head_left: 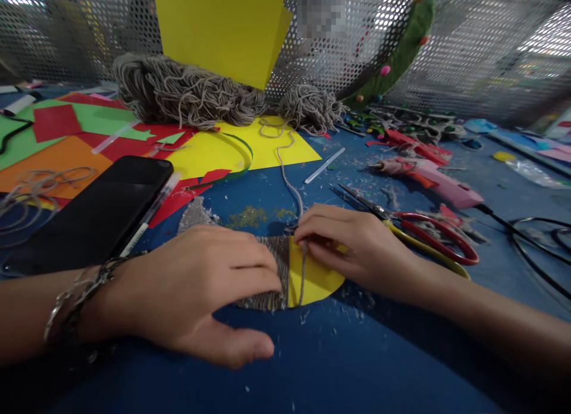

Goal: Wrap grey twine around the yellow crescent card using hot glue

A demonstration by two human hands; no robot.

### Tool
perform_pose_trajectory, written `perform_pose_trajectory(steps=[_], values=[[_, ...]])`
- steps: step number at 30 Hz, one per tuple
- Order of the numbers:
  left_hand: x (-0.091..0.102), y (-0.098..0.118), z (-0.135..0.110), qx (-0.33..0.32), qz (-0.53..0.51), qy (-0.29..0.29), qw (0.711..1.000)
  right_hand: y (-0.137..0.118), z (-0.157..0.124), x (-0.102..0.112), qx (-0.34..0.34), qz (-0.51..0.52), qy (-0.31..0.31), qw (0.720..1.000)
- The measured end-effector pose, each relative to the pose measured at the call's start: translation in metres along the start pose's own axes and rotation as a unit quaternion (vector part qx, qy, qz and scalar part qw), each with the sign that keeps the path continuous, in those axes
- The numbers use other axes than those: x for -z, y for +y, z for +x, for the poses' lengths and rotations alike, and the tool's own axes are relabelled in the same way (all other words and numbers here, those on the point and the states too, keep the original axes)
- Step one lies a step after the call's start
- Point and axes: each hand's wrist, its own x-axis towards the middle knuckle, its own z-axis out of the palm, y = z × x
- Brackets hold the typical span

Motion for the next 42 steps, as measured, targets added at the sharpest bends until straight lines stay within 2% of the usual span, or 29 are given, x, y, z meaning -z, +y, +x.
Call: perform_pose_trajectory(steps=[6, 11, 15, 21, 27, 30, 35, 42], values=[[-0.006, -0.002, 0.001, 0.035, 0.005, 0.001, 0.999, -0.003, 0.0, 0.001, -0.005, 0.0, -0.004, 1.0], [-0.009, 0.005, 0.006, 0.072, 0.006, 0.003, 0.997, -0.004, 0.0, 0.0, -0.008, -0.007, 0.0, 1.0], [-0.012, 0.009, 0.012, 0.125, -0.024, 0.023, 0.992, -0.003, 0.0, -0.001, -0.007, -0.009, 0.001, 1.0], [-0.015, 0.004, 0.017, 0.182, -0.073, 0.01, 0.98, -0.004, 0.001, 0.0, -0.012, -0.014, -0.009, 1.0], [-0.008, 0.0, 0.014, 0.124, -0.103, 0.004, 0.987, -0.005, 0.0, 0.001, -0.021, -0.009, -0.019, 1.0], [-0.007, 0.003, 0.014, 0.106, -0.075, -0.006, 0.992, -0.006, 0.001, 0.001, -0.024, -0.013, -0.02, 0.999], [-0.011, 0.007, 0.015, 0.09, -0.007, -0.001, 0.996, -0.006, 0.001, 0.001, -0.015, -0.019, -0.01, 1.0], [-0.013, 0.009, 0.018, 0.104, 0.038, -0.019, 0.994, -0.006, 0.0, 0.0, -0.021, -0.021, -0.01, 0.999]])
